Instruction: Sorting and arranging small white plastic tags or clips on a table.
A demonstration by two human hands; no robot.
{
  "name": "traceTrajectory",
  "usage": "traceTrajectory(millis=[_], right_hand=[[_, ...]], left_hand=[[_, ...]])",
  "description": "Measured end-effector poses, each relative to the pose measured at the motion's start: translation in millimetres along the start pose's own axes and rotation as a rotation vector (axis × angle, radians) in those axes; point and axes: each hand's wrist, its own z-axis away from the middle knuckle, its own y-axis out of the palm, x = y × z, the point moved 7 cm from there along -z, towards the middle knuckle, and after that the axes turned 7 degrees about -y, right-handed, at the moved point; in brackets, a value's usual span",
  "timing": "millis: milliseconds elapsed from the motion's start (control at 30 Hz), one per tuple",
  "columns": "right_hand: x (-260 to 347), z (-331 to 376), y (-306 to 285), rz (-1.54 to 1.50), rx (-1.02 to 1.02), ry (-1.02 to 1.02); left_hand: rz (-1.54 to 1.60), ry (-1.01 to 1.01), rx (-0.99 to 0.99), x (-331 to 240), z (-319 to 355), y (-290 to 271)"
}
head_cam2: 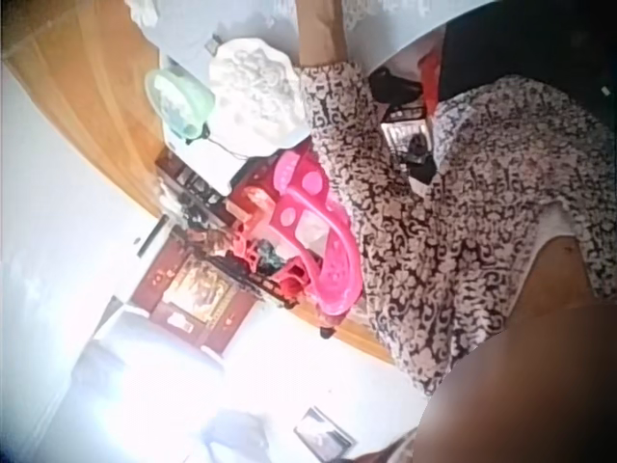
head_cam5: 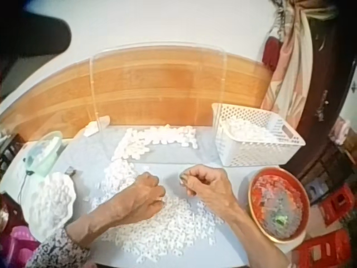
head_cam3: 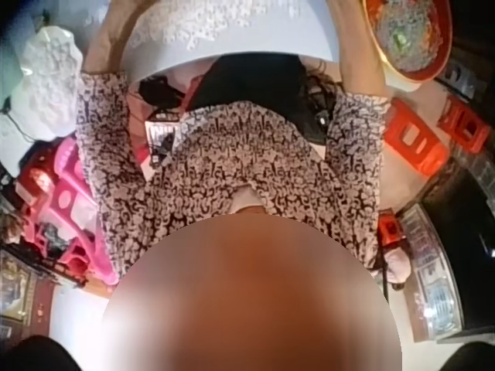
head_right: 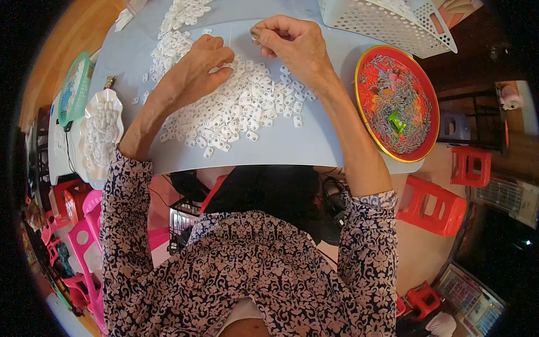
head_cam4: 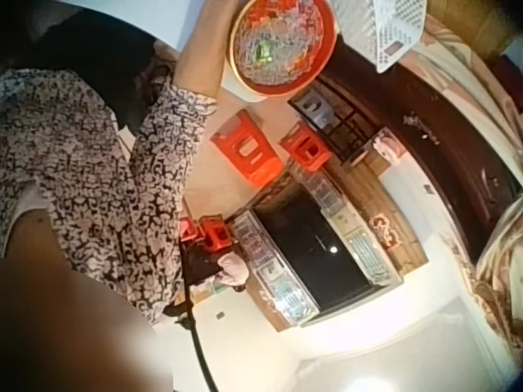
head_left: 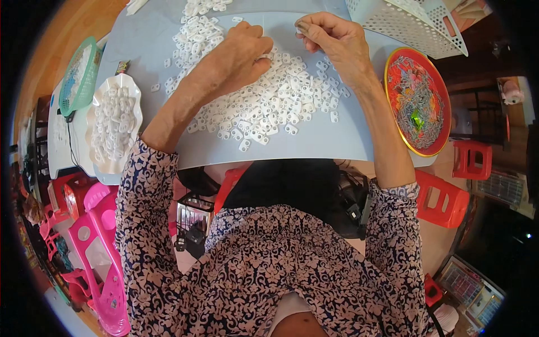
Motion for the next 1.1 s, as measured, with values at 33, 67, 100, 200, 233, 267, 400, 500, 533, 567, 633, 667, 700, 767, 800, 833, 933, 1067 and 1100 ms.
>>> traceTrajectory(millis=[33,67,100,200,233,267,400,500,533,567,633,667,700,767,800,833,933,1067,1100], right_hand=[[-0.4,0.1,-0.1,-0.005,0.003,0.0],[-0.5,0.0,-0.3,-0.011,0.007,0.0],[0.3,0.0,-1.1,-0.008,0.005,0.001],[1.8,0.5,1.4,0.016,0.01,0.01],[2.0,0.7,2.2,-0.01,0.015,0.02],[2.2,1.0,2.6,-0.035,0.019,0.031],[2.8,1.7,1.6,-0.043,0.025,0.05],[5.1,2.3,5.9,-0.071,0.033,0.071],[6.2,3.0,7.5,-0.116,0.023,0.074],[6.7,2.9,8.9,-0.161,0.014,0.076],[5.6,3.1,11.8,-0.183,0.022,0.074],[4.9,3.5,12.7,-0.209,0.032,0.074],[4.4,3.4,11.2,-0.207,0.029,0.073],[5.2,1.7,10.1,-0.199,0.032,0.047],[4.4,0.7,9.1,-0.199,0.03,0.046],[4.3,-0.8,7.1,-0.196,0.007,0.034],[8.8,-0.9,4.0,-0.202,-0.061,0.006],[15.2,-0.9,1.2,-0.128,-0.097,-0.031],[14.5,-0.6,3.0,-0.131,-0.094,-0.03]], left_hand=[[0.038,-0.023,0.007,1.0,0.3,-0.1],[0.077,-0.046,0.013,1.9,0.2,0.2],[0.079,-0.043,0.013,0.8,-0.2,0.7],[0.2,-0.086,-0.017,3.6,-0.1,-1.5],[0.327,-0.147,-0.043,7.7,-1.6,-4.4],[0.453,-0.207,-0.069,11.7,-3.1,-6.7],[0.693,-0.476,0.01,25.3,-4.3,-0.3],[0.917,-0.567,-0.078,36.5,-1.1,3.4],[1.004,-0.571,-0.085,36.2,-2.7,6.3],[1.09,-0.576,-0.091,35.7,-4.3,8.7],[1.169,-0.561,-0.084,29.8,-6.5,11.7],[1.247,-0.551,-0.077,27.2,-7.5,13.7],[1.248,-0.548,-0.074,27.5,-8.9,15.4],[1.232,-0.493,-0.056,25.2,-11.7,15.2],[1.232,-0.491,-0.054,24.6,-12.0,14.6],[1.205,-0.485,-0.034,22.5,-12.1,13.2],[1.163,-0.485,-0.014,20.6,-11.3,12.8],[1.308,-0.53,-0.064,24.8,-11.3,12.5],[1.307,-0.533,-0.066,25.6,-10.9,12.1]])
